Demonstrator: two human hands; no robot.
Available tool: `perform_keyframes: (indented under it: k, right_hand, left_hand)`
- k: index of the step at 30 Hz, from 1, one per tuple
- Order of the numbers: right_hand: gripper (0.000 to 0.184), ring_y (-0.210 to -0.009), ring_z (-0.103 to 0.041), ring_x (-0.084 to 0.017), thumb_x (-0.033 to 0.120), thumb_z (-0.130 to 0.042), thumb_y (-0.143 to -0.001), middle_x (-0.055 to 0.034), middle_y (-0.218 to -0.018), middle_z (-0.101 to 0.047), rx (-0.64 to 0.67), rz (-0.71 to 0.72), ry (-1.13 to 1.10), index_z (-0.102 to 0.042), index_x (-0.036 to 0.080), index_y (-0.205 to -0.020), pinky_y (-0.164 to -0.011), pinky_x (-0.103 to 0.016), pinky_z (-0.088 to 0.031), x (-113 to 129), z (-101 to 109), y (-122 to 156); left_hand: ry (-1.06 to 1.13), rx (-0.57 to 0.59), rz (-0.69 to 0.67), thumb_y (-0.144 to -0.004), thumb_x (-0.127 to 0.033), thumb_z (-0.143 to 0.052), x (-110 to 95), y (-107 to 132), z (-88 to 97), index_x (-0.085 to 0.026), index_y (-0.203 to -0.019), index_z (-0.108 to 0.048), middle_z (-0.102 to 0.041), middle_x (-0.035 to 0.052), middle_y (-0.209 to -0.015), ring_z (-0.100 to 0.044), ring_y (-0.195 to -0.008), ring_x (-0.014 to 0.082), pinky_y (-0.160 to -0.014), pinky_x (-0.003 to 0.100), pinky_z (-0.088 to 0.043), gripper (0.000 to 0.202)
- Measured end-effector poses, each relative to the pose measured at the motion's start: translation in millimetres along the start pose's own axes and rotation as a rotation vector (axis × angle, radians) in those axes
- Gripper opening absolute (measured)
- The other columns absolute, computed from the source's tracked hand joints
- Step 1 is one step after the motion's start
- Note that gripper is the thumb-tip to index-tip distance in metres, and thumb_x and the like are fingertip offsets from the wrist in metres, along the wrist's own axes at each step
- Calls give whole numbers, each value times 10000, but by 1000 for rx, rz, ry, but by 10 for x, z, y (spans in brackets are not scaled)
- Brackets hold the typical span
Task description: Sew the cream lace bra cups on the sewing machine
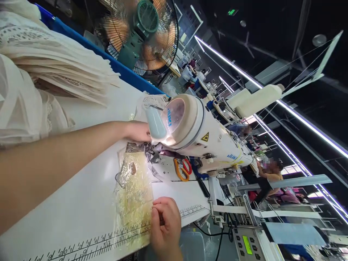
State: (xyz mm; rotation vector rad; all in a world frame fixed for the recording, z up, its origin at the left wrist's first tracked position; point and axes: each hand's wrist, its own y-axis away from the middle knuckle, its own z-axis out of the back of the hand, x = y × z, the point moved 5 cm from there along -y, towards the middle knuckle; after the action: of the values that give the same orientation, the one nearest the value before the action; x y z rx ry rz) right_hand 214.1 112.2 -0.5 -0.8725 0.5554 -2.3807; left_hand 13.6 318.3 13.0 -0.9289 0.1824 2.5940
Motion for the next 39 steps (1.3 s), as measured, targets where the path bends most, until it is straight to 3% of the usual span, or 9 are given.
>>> perform_keyframes:
  k: [5,12,21,39]
  right_hand:
    - [186,-759,-649,-128,85,-487,-871,-28,-826,-647,21,-30,22,-609,214,-815,-624,-203,-506,-6,-23,-3]
    - [180,-751,-649,-132,95,-488,-870,-33,-817,-653,24,-48,41,-613,207,-805,-614,-204,-505,3,-34,-15]
    - [184,-753,-642,-116,89,-488,-863,-18,-815,-650,10,-29,34,-609,214,-801,-637,-191,-507,6,-16,-32]
    - [176,-756,-655,-146,102,-492,-867,-40,-819,-662,-14,-35,15,-620,206,-803,-624,-229,-515,-9,0,-14]
  left_hand:
    - [-118,49,-8,-692,-187,-549,89,-28,40,-184,-784,-717,-718,29,-821,-589,-739,187,-650,263,-410,192]
    - [-142,43,-28,-668,-140,-531,97,-8,82,-183,-827,-713,-720,29,-936,-609,-799,176,-652,232,-420,246]
    - [-81,20,-12,-663,-179,-538,148,2,93,-197,-843,-721,-695,1,-773,-586,-688,162,-590,232,-415,258]
    - [-4,-20,27,-690,-227,-557,161,44,133,-195,-886,-728,-723,-14,-872,-613,-787,154,-686,198,-424,263]
